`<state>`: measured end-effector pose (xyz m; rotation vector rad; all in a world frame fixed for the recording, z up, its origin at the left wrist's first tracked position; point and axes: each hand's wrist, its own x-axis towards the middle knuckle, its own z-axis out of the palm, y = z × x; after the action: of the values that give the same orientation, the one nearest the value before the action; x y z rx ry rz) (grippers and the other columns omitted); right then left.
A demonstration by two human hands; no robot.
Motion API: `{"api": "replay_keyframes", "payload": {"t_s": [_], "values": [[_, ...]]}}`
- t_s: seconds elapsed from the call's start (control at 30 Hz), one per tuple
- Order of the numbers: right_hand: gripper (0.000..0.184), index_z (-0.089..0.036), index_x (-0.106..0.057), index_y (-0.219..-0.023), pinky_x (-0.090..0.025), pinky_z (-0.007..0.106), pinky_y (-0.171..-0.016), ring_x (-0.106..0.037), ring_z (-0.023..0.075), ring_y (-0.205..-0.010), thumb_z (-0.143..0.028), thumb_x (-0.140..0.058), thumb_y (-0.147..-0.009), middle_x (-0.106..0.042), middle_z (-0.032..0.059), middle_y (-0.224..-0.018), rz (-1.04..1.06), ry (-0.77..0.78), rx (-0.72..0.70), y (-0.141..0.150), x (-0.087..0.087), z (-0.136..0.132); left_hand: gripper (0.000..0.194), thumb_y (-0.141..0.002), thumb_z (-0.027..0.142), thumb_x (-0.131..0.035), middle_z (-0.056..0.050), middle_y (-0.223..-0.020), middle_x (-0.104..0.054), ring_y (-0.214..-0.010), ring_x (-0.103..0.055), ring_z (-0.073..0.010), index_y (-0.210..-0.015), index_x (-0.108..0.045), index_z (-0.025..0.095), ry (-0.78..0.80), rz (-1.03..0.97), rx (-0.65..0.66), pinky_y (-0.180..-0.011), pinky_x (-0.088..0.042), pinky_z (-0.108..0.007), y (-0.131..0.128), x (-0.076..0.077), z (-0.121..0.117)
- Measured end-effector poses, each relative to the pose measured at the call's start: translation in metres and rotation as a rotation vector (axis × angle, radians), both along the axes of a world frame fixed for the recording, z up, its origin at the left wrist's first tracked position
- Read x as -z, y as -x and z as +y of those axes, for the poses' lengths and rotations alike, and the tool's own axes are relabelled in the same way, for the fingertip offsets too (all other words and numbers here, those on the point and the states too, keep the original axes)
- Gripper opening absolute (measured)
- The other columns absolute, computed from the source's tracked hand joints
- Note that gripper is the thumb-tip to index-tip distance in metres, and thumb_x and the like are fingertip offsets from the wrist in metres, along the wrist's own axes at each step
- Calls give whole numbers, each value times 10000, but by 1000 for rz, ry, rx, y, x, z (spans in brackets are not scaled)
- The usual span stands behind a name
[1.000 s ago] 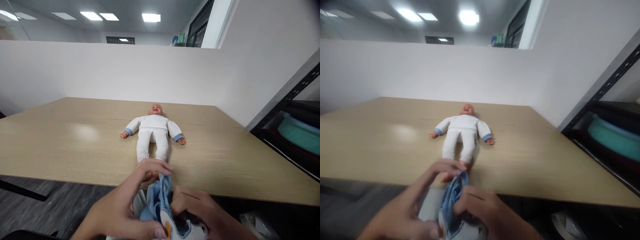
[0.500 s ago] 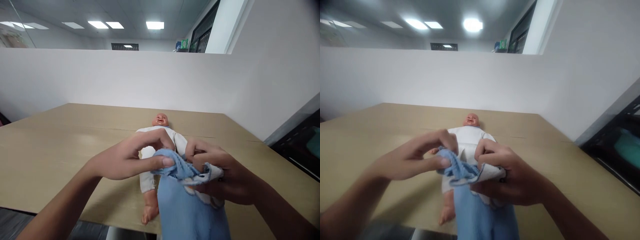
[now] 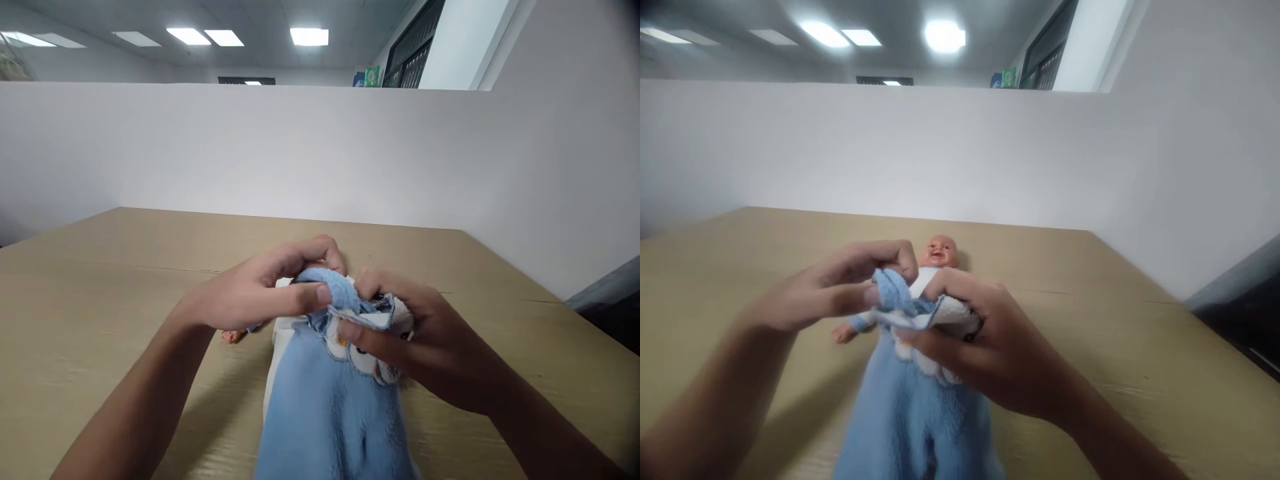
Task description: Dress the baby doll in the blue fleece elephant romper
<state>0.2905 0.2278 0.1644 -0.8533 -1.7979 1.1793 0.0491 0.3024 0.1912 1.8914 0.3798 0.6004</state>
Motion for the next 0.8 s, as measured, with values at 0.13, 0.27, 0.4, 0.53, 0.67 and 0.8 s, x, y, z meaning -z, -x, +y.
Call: {"api": "replay_keyframes", "payload": {"t_s": [0.13, 0.27, 0.4, 0.53, 0.67, 0.8], "values": [[196, -221, -690, -1003, -460, 234, -588, -576, 134, -681, -326, -851, -962, -647, -33, -818, -224, 15, -95, -15, 6, 14, 163, -1009, 311, -711, 39, -676, -593, -440, -455, -70, -955, -617, 189, 41, -44, 55, -416, -369, -188, 2, 8, 10], [183, -196, -762, -982, -498, 293, -745, -609, 186, -848, -366, -827, -964, -647, 33, -952, -386, -204, -229, -40, 2, 31, 220, -1000, 347, -729, 11, -664, -582, -502, -546, -111, -892, -604, 203, 59, -166, 57, -483, -430, -223, 17, 17, 25], [207, -220, -773, -982, -524, 342, -920, -623, 250, -1062, -368, -896, -907, -619, 68, -1123, -202, -310, -208, -58, 8, 45, 232, -992, 398, -750, 25, -659, -530, -506, -519, -113, -920, -626, 216, 12, -122, 75, -505, -412, -243, 27, 17, 33], [194, -261, -682, -942, -550, 365, -875, -652, 237, -991, -289, -873, -930, -651, 30, -1061, 182, -248, -238, -49, 27, 46, 223, -919, 343, -854, 6, -822, -630, -720, -621, -132, -1005, -691, 217, -108, 55, 22, -590, -464, -202, 15, 11, 28], [231, -276, -633, -954, -498, 291, -672, -582, 174, -773, -269, -864, -945, -597, -26, -869, 249, -186, -151, -29, 31, 33, 274, -854, 293, -910, -22, -972, -685, -869, -662, -157, -1029, -717, 208, -196, 52, 23, -726, -546, -222, -1, 12, 20], [231, -271, -688, -1136, -484, 285, -668, -604, 181, -788, -323, -837, -967, -660, -1, -944, -94, -205, -148, -39, 23, 35, 142, -936, 228, -832, 5, -833, -662, -695, -644, -112, -999, -707, 206, -159, -58, 22, -648, -558, -207, -1, 17, 16]]}}
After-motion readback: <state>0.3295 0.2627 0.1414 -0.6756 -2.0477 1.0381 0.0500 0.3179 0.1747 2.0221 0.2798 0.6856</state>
